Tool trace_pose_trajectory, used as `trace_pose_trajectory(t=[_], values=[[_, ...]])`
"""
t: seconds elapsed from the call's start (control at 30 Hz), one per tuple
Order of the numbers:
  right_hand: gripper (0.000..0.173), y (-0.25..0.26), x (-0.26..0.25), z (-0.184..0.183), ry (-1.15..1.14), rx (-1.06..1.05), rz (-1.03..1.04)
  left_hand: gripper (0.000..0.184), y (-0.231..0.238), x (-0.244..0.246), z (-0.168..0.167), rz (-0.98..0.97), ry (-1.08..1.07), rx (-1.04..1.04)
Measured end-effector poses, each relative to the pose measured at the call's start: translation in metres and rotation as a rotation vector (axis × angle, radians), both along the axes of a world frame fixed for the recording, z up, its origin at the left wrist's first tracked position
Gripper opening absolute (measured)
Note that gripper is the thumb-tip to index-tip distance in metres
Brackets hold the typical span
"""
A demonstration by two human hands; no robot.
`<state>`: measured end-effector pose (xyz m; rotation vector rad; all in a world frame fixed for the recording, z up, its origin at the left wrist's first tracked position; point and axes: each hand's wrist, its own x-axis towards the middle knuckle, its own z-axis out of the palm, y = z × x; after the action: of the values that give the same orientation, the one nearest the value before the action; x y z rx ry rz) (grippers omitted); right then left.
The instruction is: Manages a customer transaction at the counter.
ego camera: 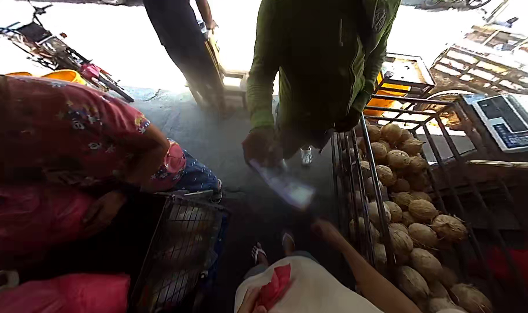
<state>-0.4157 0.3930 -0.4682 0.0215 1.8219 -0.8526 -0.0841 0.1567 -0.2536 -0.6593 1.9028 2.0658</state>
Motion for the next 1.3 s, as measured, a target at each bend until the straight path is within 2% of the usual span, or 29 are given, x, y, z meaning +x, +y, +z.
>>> trace_pose_trajectory(t=[0.07, 0.13, 0.27, 0.37, 0.43, 0.47, 0.57, 0.63, 0.73, 0.83, 0.93, 1.07, 1.17, 1.27, 1.3], values=[[0.062, -0.012, 0.017, 0.031, -0.002, -0.015, -0.058, 0.053, -0.001, 0.013, -0.023, -0.017, -0.011, -0.07], [0.06, -0.033, 0.039, 0.077, 0.006, -0.079, -0.208, 0.04, -0.003, 0.022, -0.033, 0.059, -0.031, -0.134], [0.05, -0.106, 0.005, 0.19, 0.209, -0.399, -0.37, 0.035, -0.018, 0.0, -0.056, 0.348, -0.087, -0.172], [0.068, -0.138, -0.023, 0.254, 0.185, -0.628, -0.183, 0.026, -0.031, -0.009, -0.061, 0.368, -0.093, -0.225], [0.076, -0.155, -0.038, 0.274, 0.094, -0.747, -0.009, 0.038, -0.045, -0.016, -0.055, 0.342, -0.058, -0.253], [0.071, -0.162, -0.044, 0.28, 0.042, -0.774, 0.052, 0.043, -0.049, -0.017, -0.053, 0.373, -0.015, -0.28], [0.025, -0.177, -0.047, 0.287, -0.013, -0.779, 0.126, 0.038, -0.039, -0.015, -0.046, 0.607, 0.11, -0.4], [0.014, -0.178, -0.044, 0.284, -0.03, -0.803, 0.119, 0.032, -0.026, -0.014, -0.038, 0.752, 0.118, -0.439], [0.011, -0.174, -0.042, 0.269, -0.019, -0.881, 0.097, 0.028, 0.005, -0.016, -0.03, 0.893, 0.065, -0.422], [0.012, -0.171, -0.037, 0.261, 0.049, -0.866, 0.133, 0.026, 0.036, -0.02, -0.024, 0.981, 0.022, -0.328], [0.014, -0.173, -0.016, 0.263, 0.086, -0.84, 0.162, 0.024, 0.057, -0.015, -0.015, 1.032, -0.047, -0.233], [0.015, -0.173, 0.029, 0.26, 0.095, -0.854, 0.182, 0.023, 0.061, 0.001, -0.008, 1.077, 0.011, -0.143], [0.012, -0.174, 0.085, 0.248, 0.07, -0.816, 0.38, 0.037, 0.059, 0.03, -0.001, 1.048, 0.107, -0.074], [0.017, -0.18, 0.156, 0.235, 0.008, -0.81, 0.725, 0.033, 0.064, 0.074, 0.005, 1.07, 0.286, 0.01], [0.018, -0.184, 0.183, 0.233, 0.01, -0.812, 0.857, 0.041, 0.067, 0.092, 0.005, 1.093, 0.334, 0.007]])
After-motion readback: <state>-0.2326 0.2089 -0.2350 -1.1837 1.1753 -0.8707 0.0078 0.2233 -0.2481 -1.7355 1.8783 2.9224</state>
